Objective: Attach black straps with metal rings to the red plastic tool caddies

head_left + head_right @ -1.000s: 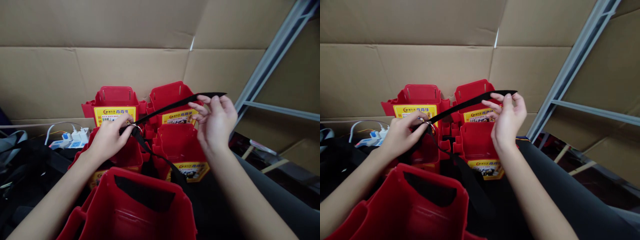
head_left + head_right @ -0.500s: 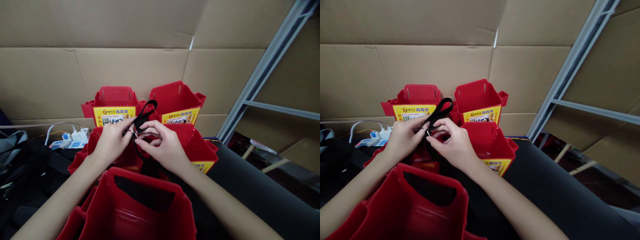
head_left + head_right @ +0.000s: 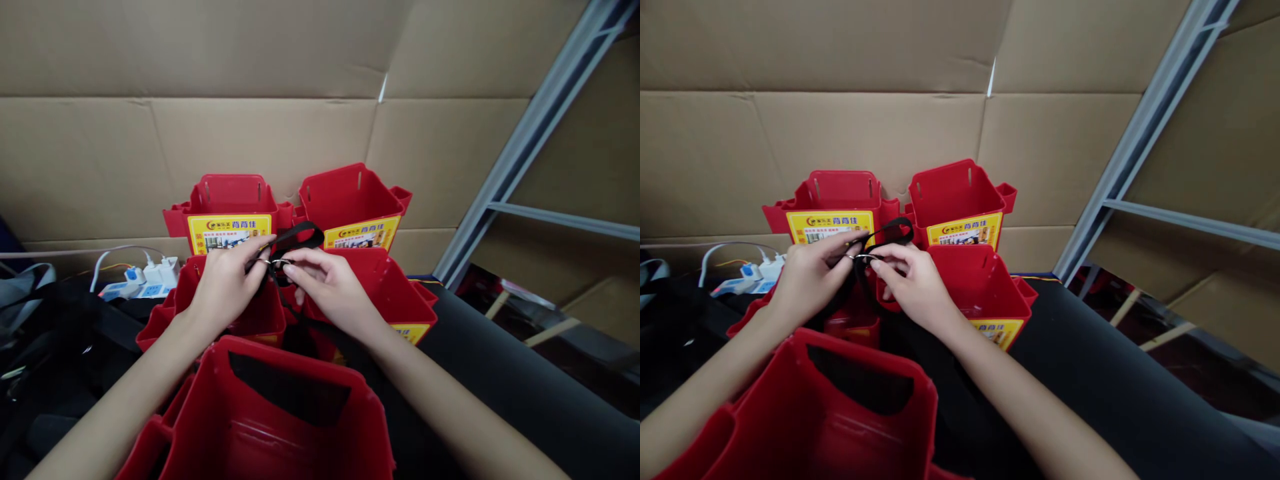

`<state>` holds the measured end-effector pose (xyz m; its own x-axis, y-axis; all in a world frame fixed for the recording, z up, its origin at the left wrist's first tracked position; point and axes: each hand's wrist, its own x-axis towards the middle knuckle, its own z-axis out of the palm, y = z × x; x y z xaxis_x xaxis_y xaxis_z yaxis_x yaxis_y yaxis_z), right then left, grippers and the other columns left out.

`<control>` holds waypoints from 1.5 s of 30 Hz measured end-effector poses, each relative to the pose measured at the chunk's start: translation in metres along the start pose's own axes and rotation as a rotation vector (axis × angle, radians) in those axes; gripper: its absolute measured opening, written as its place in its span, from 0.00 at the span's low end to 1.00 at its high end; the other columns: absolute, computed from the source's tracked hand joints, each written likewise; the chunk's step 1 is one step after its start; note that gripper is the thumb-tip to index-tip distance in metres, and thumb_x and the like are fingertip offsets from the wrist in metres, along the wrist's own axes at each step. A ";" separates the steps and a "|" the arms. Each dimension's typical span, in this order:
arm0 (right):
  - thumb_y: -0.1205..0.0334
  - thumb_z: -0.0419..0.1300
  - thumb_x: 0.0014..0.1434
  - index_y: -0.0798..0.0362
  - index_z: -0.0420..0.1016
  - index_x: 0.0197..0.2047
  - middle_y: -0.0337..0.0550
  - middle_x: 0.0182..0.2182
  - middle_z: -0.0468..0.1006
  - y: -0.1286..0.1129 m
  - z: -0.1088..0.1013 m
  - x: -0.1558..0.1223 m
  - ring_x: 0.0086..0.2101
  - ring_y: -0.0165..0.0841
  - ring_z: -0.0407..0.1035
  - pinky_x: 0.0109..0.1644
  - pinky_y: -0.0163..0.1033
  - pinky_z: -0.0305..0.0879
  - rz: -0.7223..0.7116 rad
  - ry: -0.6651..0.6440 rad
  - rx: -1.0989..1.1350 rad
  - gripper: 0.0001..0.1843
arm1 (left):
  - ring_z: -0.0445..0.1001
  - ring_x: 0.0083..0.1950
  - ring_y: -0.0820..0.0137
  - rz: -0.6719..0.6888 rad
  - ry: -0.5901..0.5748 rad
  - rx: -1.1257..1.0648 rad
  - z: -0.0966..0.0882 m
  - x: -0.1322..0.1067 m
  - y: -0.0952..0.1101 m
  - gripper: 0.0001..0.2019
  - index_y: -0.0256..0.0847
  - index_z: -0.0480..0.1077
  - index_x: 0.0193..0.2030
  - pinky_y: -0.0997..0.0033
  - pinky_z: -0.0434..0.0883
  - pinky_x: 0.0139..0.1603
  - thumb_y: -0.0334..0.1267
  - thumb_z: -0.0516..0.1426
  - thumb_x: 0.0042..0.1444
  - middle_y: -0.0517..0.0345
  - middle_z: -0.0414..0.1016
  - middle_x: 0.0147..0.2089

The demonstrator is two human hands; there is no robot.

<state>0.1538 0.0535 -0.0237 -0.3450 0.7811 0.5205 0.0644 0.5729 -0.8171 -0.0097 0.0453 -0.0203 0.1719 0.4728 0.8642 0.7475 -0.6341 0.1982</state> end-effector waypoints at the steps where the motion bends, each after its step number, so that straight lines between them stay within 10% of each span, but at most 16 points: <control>1: 0.62 0.57 0.54 0.56 0.73 0.39 0.42 0.32 0.72 0.000 0.000 0.000 0.26 0.25 0.66 0.28 0.33 0.68 0.022 -0.007 0.070 0.09 | 0.78 0.43 0.66 -0.006 -0.010 -0.014 0.000 0.000 -0.001 0.13 0.38 0.73 0.45 0.71 0.73 0.44 0.29 0.53 0.55 0.56 0.79 0.43; 12: 0.59 0.61 0.52 0.56 0.72 0.27 0.40 0.32 0.66 -0.005 0.001 -0.001 0.29 0.24 0.65 0.34 0.33 0.67 -0.031 -0.100 0.076 0.08 | 0.76 0.41 0.66 -0.241 -0.267 -0.525 0.005 0.007 -0.010 0.16 0.42 0.64 0.53 0.67 0.75 0.41 0.35 0.51 0.58 0.54 0.74 0.46; 21: 0.65 0.56 0.53 0.54 0.65 0.32 0.37 0.28 0.66 -0.001 0.005 -0.003 0.24 0.24 0.63 0.27 0.32 0.63 0.038 0.003 0.061 0.03 | 0.75 0.39 0.68 -0.225 -0.231 -0.595 0.006 0.005 -0.003 0.19 0.41 0.65 0.54 0.65 0.73 0.46 0.31 0.54 0.54 0.53 0.73 0.48; 28: 0.67 0.63 0.47 0.50 0.58 0.45 0.30 0.25 0.65 -0.004 0.003 -0.002 0.24 0.22 0.64 0.26 0.28 0.64 0.189 0.045 0.292 0.23 | 0.74 0.45 0.66 -0.284 -0.052 -0.555 0.005 0.004 0.000 0.10 0.37 0.73 0.42 0.69 0.72 0.47 0.30 0.55 0.52 0.54 0.76 0.43; 38: 0.70 0.64 0.46 0.55 0.67 0.53 0.36 0.28 0.71 -0.017 -0.047 0.007 0.22 0.20 0.62 0.26 0.27 0.60 0.565 -0.560 0.516 0.29 | 0.75 0.39 0.67 -0.328 0.192 -0.296 -0.012 0.010 -0.020 0.01 0.43 0.65 0.34 0.71 0.73 0.36 0.35 0.54 0.54 0.60 0.74 0.34; 45: 0.63 0.61 0.44 0.59 0.69 0.52 0.28 0.14 0.57 -0.020 -0.108 0.010 0.15 0.20 0.47 0.21 0.30 0.49 0.387 -0.406 0.423 0.29 | 0.73 0.48 0.66 -0.215 0.101 -0.156 -0.026 0.012 -0.020 0.24 0.49 0.58 0.54 0.65 0.69 0.49 0.24 0.47 0.52 0.58 0.75 0.43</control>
<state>0.2506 0.0766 0.0245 -0.6985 0.7077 0.1060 -0.0881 0.0619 -0.9942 -0.0395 0.0479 -0.0021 -0.0504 0.5482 0.8348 0.6510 -0.6159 0.4438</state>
